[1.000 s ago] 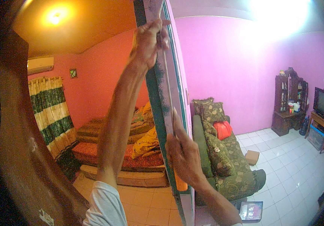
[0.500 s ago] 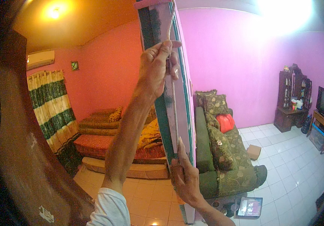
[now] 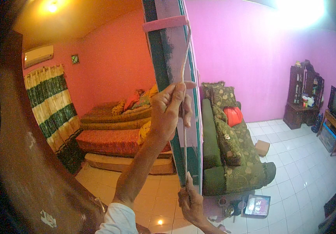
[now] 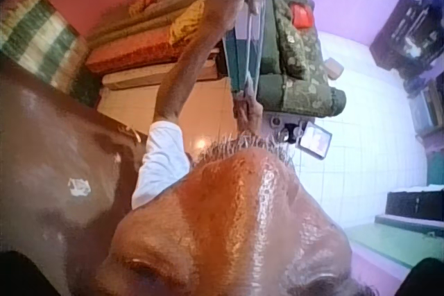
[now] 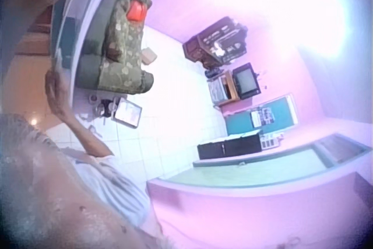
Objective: The person paints a door frame white using a paint roller attached to a long handle. They work on both the upper and lower sections of the frame, occasionally dipping the roller into a paint container on the floor.
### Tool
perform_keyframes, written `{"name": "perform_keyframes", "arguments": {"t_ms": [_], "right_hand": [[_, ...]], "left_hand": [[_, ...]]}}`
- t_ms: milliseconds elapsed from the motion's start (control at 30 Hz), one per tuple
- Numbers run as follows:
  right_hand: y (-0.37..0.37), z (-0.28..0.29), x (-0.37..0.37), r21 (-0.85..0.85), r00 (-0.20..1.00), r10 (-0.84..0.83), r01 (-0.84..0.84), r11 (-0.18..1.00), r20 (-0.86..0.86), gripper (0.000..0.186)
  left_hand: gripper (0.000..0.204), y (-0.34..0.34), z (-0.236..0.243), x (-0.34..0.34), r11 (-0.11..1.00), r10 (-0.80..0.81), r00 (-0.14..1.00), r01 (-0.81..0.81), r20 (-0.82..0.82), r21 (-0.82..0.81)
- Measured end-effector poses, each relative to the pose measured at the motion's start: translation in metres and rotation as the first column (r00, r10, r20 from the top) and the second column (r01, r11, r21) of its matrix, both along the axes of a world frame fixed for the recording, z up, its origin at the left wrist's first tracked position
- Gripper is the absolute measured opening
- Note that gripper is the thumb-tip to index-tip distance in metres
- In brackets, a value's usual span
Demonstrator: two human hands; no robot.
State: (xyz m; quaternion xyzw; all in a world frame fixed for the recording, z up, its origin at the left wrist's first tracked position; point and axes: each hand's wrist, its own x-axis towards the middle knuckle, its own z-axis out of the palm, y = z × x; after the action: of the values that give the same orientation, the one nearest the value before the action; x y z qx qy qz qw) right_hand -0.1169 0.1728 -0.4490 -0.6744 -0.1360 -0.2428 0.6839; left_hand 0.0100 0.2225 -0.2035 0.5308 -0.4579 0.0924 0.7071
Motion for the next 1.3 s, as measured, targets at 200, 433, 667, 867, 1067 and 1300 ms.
{"name": "perform_keyframes", "arguments": {"t_ms": [200,433,667,867,1067,1300], "right_hand": [[0.005,-0.030,-0.013,0.228,0.978,0.147,-0.111,0.967,-0.149,0.064],[0.006,-0.087,-0.022,0.057,0.999,-0.015,0.018,0.998,-0.049,0.066],[0.003,-0.124,-0.033,0.017,0.995,0.002,-0.001,1.000,-0.104,0.067],[0.000,-0.161,-0.041,-0.062,0.993,-0.058,0.051,0.997,-0.107,0.063],[0.001,-0.185,-0.052,-0.080,0.984,-0.040,0.027,0.996,-0.173,0.058],[-0.002,-0.189,-0.064,-0.053,0.944,0.025,-0.045,0.998,-0.330,0.050]], "left_hand": [[0.035,0.006,-0.044,-0.013,0.999,-0.010,0.996,0.014,-0.094,0.041],[0.038,0.006,-0.089,-0.020,0.997,0.030,0.987,-0.018,-0.156,0.078],[0.036,0.006,-0.125,-0.029,0.995,0.041,0.972,-0.019,-0.231,0.094],[0.039,0.006,-0.150,-0.034,0.991,0.067,0.961,-0.033,-0.267,0.130],[0.037,0.008,-0.177,-0.042,0.991,0.078,0.953,-0.041,-0.294,0.130],[0.034,0.008,-0.218,-0.049,0.980,0.123,0.940,-0.064,-0.320,0.189]]}}
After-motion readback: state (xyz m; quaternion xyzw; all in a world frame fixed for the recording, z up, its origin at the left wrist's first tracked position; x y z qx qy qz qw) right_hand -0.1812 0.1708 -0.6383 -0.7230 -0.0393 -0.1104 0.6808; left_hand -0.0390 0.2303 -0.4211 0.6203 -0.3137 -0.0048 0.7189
